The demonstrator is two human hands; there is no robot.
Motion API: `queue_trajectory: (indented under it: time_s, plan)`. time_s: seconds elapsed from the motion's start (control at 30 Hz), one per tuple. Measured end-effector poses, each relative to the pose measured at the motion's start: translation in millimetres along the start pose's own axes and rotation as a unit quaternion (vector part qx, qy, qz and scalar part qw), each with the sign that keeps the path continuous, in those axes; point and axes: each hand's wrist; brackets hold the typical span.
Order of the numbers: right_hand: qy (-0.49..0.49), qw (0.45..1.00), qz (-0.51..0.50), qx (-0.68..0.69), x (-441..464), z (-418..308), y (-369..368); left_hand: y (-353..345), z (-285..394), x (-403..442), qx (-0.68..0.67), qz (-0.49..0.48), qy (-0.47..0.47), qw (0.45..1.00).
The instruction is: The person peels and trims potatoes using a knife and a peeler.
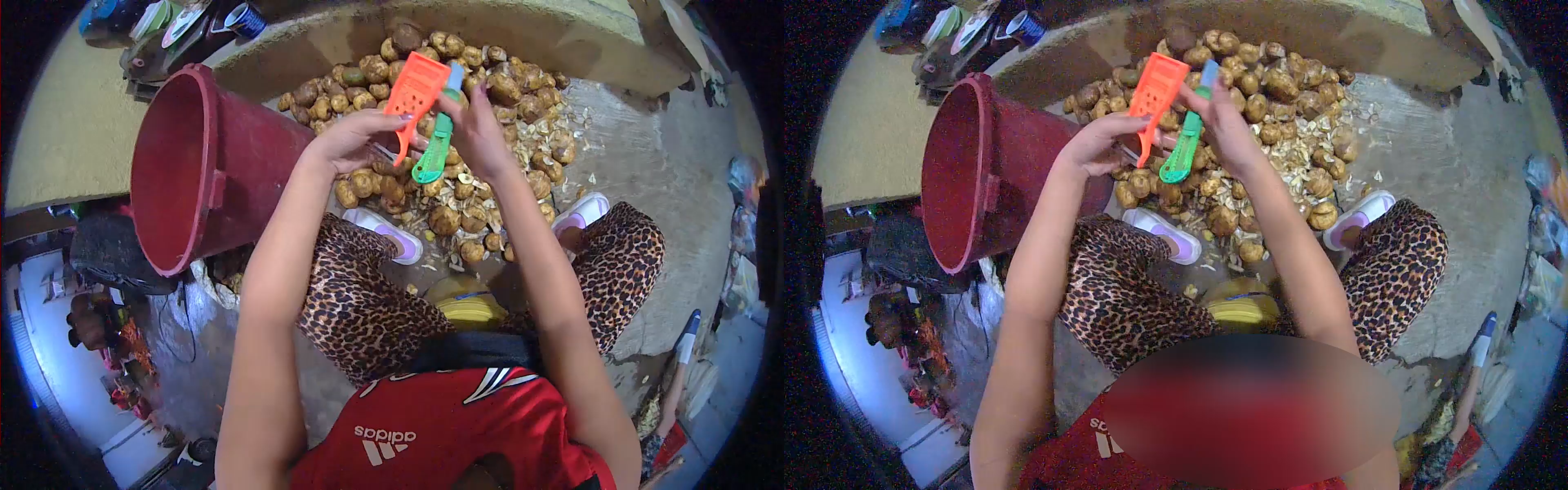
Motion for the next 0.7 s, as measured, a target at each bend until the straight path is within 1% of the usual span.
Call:
queue_trajectory:
  time_s: [0.03,0.1,0.13,0.17,0.2,0.23,0.27,0.3,0.33,0.37,0.4,0.47,0.5,0.53,0.57,0.6,0.63,0.7]
  plan:
    - [0.019,1.000,0.007,-0.003,5.0,8.1,-0.2,-1.9,-1.5,1.7,0.051,0.011,0.018,0.998]
    - [0.054,0.998,0.019,-0.007,17.7,23.4,-2.1,-0.7,-4.3,5.6,0.070,0.014,0.014,0.997]
    - [0.071,0.997,0.003,0.022,17.4,26.1,-8.6,5.1,-5.0,8.6,0.075,0.027,0.010,0.997]
    - [0.029,0.996,0.011,0.083,14.2,29.1,-6.6,8.8,-6.8,8.8,0.081,0.039,0.005,0.996]
    - [-0.012,0.990,0.018,0.143,11.2,28.6,-2.2,11.5,-6.1,6.3,0.059,0.063,-0.013,0.996]
    - [-0.054,0.978,0.027,0.201,7.2,28.7,1.5,14.6,-4.5,2.8,0.086,0.084,-0.009,0.993]
    - [-0.037,0.975,0.028,0.219,1.4,29.2,4.2,18.7,-1.2,-0.5,0.112,0.105,-0.007,0.988]
    - [-0.043,0.966,0.008,0.254,-3.1,34.0,16.5,21.7,-1.8,-1.3,0.140,0.124,-0.006,0.982]
    - [-0.050,0.956,-0.011,0.289,-7.7,41.4,30.9,23.9,-0.4,-3.9,0.136,0.163,-0.035,0.977]
    - [-0.055,0.945,-0.030,0.322,-9.5,52.5,43.0,29.9,-0.8,-3.6,0.185,0.192,-0.032,0.963]
    - [-0.092,0.951,0.069,0.287,-9.1,74.9,52.2,37.2,-2.4,-3.7,0.235,0.221,-0.030,0.946]
    - [-0.230,0.952,0.114,0.169,-13.5,136.8,76.2,46.1,2.3,-7.8,0.337,0.274,-0.022,0.901]
    - [-0.326,0.929,0.143,0.101,-20.6,162.3,74.6,45.7,5.1,-9.1,0.329,0.287,-0.022,0.899]
    - [-0.382,0.908,0.171,0.018,-25.8,191.6,77.8,44.8,4.3,-4.6,0.319,0.300,-0.021,0.899]
    - [-0.367,0.920,0.101,-0.089,-34.6,204.8,71.3,43.4,5.2,-3.7,0.309,0.312,-0.019,0.898]
    - [-0.405,0.903,0.079,-0.124,-32.1,259.1,95.7,42.9,6.7,-3.8,0.333,0.327,-0.021,0.884]
    - [-0.405,0.906,0.081,-0.097,-36.8,258.3,80.5,48.2,6.3,-3.2,0.337,0.326,-0.025,0.883]
    - [-0.397,0.907,0.088,-0.111,-31.7,273.8,71.4,56.1,1.1,-3.2,0.346,0.322,-0.024,0.881]
Point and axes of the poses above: each hand's wrist, its own x-axis towards the middle knuckle, its own y-axis out of the back of the hand, z = x × y, and after that the axes turned 15 degrees about x, right-handed
